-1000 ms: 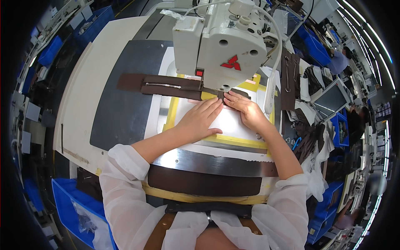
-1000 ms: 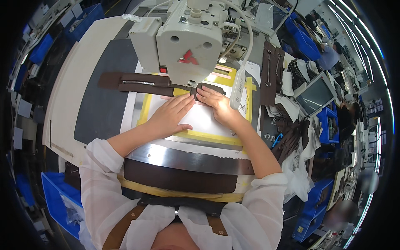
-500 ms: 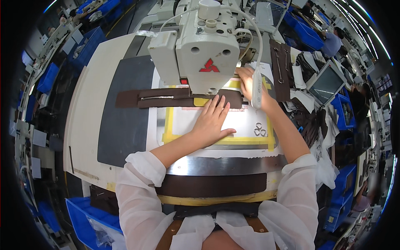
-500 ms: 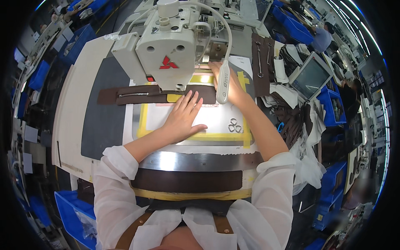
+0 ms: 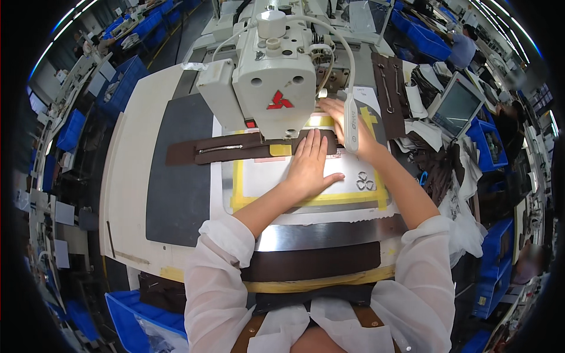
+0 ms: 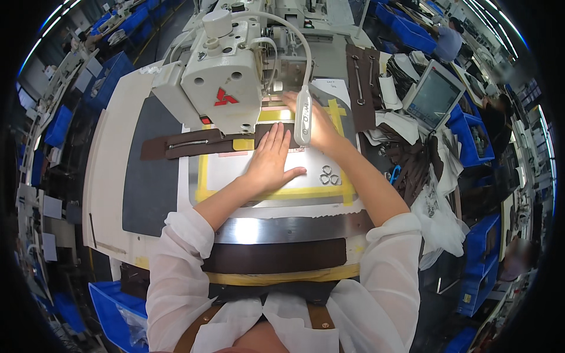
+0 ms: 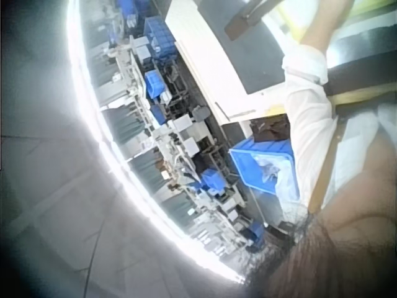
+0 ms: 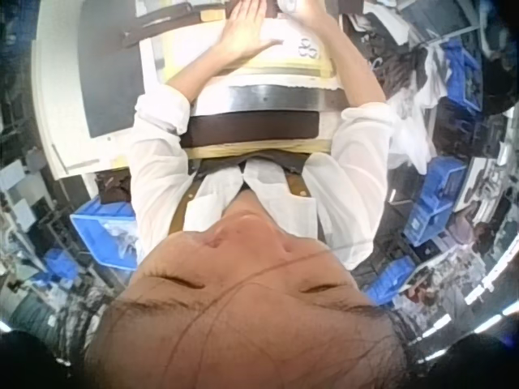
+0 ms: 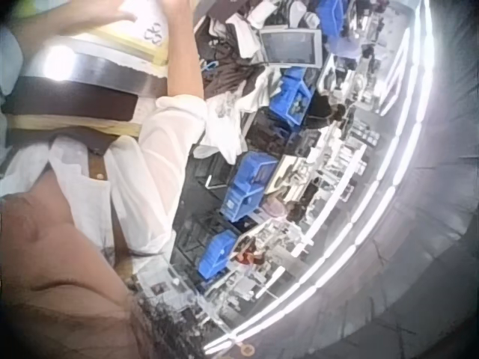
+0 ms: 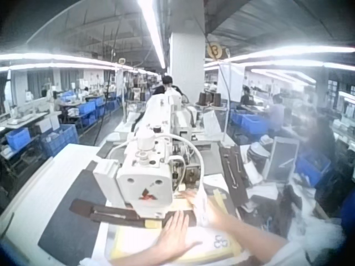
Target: The person stitches a leather piece onto a fabric backing with a zipper using an industrial sewing machine.
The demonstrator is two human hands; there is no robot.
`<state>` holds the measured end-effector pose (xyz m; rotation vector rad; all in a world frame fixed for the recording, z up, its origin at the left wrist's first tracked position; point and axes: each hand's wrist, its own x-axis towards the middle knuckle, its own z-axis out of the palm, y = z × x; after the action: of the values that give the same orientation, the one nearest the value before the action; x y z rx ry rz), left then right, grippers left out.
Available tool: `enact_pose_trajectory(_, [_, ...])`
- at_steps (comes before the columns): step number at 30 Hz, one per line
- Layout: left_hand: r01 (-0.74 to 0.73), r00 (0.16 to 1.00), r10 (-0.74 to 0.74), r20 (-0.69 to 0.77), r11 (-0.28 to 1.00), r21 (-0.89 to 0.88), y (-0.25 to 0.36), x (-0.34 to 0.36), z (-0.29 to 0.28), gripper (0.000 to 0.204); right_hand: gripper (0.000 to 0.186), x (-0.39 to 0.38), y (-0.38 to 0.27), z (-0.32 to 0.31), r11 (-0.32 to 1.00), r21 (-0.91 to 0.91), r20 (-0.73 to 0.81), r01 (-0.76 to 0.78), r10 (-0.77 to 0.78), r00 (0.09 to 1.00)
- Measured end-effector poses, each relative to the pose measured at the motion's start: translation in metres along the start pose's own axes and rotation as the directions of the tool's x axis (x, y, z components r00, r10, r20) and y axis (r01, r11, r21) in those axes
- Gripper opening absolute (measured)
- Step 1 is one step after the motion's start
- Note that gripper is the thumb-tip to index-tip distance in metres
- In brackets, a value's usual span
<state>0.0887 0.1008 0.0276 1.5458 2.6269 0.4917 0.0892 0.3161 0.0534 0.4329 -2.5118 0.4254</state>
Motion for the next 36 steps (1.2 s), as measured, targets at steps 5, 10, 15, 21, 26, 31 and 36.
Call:
enact_pose_trajectory(5, [0.055,0.993,-0.099,-0.061,0.862,-0.504,-0.029,0.008,0.018,0.084,0.054,-0.032,-0.051,0.013,0.906,0.391,0.096,-0.161,0.134,0.986])
enact_pose_trajectory(10, [-0.002,0.96,-0.277,-0.033,0.112,-0.994,-0.024,-0.011,0.009,0.102,0.059,-0.041,-0.067,0.038,0.798,0.497,0.199,-0.342,0.279,0.939])
enact_pose_trajectory(15, [-0.046,0.923,-0.19,-0.333,0.807,-0.589,-0.022,-0.042,0.024,0.084,0.078,-0.045,-0.078,0.038,0.996,0.028,0.254,-0.083,0.073,0.964])
enact_pose_trajectory(21, [-0.059,0.966,0.006,-0.257,0.978,-0.201,-0.011,-0.036,0.006,0.066,0.1,-0.053,-0.056,0.012,0.995,-0.088,0.424,-0.05,0.082,0.902])
enact_pose_trajectory(26, [0.015,0.988,-0.003,-0.153,0.997,0.074,-0.013,-0.017,0.009,0.091,0.098,-0.05,-0.043,-0.006,0.998,-0.006,0.477,-0.064,0.059,0.877])
enact_pose_trajectory(31, [0.041,0.999,-0.042,0.008,0.996,0.083,-0.004,-0.004,0.002,0.11,0.068,-0.022,-0.004,-0.04,0.843,0.325,0.562,-0.429,0.192,0.804])
enact_pose_trajectory(36, [0.034,0.999,-0.032,-0.026,0.996,0.086,-0.001,-0.001,0.006,0.108,0.054,-0.003,0.016,-0.016,0.99,0.063,-0.064,-0.127,0.131,0.989])
